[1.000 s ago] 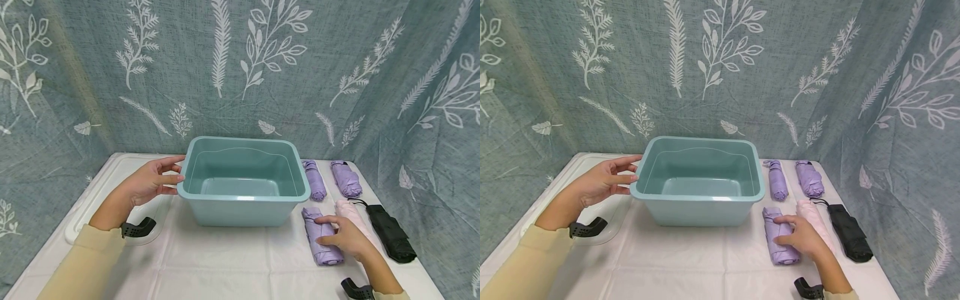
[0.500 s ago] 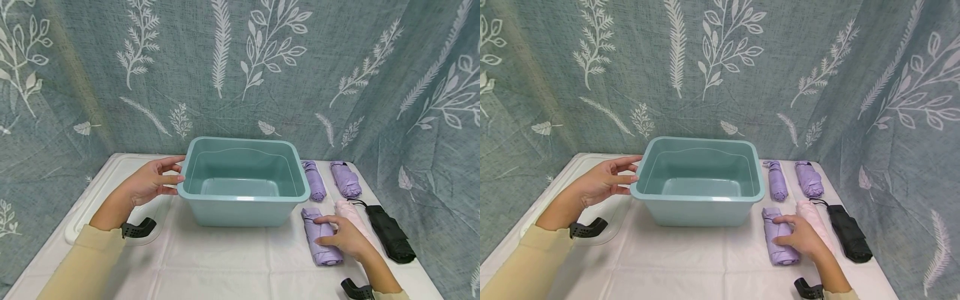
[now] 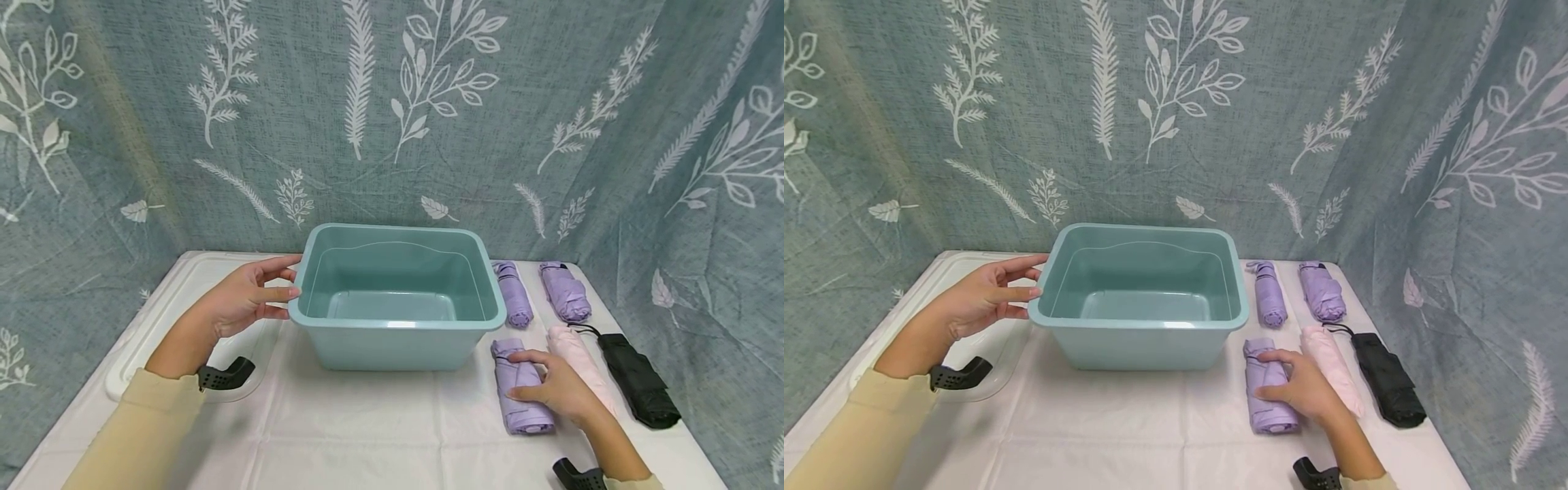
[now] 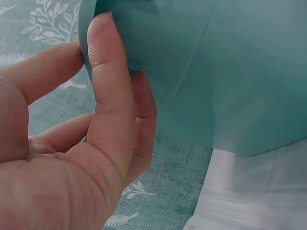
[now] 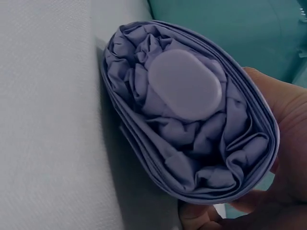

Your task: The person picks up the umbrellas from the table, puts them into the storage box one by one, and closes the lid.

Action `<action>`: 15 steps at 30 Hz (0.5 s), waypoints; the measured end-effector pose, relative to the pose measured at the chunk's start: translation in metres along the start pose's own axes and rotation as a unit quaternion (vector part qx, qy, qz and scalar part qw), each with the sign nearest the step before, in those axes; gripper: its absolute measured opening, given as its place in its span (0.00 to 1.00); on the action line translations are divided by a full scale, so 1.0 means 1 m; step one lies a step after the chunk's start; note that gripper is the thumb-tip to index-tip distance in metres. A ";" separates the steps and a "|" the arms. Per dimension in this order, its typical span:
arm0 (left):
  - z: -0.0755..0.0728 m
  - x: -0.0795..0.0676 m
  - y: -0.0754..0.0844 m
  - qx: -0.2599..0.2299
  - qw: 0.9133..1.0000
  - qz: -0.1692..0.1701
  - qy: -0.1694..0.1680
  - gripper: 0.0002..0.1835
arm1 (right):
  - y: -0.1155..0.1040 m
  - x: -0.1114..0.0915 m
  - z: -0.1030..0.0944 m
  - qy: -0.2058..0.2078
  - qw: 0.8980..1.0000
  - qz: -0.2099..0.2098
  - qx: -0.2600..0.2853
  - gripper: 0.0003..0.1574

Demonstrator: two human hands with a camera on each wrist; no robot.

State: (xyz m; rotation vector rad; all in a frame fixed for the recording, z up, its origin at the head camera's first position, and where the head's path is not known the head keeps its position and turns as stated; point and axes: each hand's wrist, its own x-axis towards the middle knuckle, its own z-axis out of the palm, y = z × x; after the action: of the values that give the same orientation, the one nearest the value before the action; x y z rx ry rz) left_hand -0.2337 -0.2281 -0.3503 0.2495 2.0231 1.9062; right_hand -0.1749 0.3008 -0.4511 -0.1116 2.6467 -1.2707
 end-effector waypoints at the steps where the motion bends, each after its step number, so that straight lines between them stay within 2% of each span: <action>1: 0.000 0.000 0.000 0.000 1.000 -0.001 0.001 0.40 | 0.000 0.000 0.000 -0.002 1.000 -0.004 0.007 0.40; 5: -0.001 0.001 0.000 0.005 1.000 -0.003 0.004 0.40 | 0.002 0.001 0.001 0.000 0.999 -0.024 0.022 0.40; 10: -0.002 0.001 0.000 -0.005 1.000 -0.003 0.004 0.40 | -0.001 0.001 0.003 0.031 0.997 -0.062 -0.029 0.38; 15: -0.001 0.001 -0.001 -0.011 1.000 -0.005 0.002 0.40 | -0.002 -0.001 0.005 0.037 0.997 -0.068 -0.029 0.36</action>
State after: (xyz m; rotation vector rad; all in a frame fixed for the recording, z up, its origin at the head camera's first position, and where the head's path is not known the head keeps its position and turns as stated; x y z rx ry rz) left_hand -0.2351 -0.2284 -0.3519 0.2309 2.0007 1.9235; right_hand -0.1729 0.2954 -0.4526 -0.2622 2.7835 -1.2606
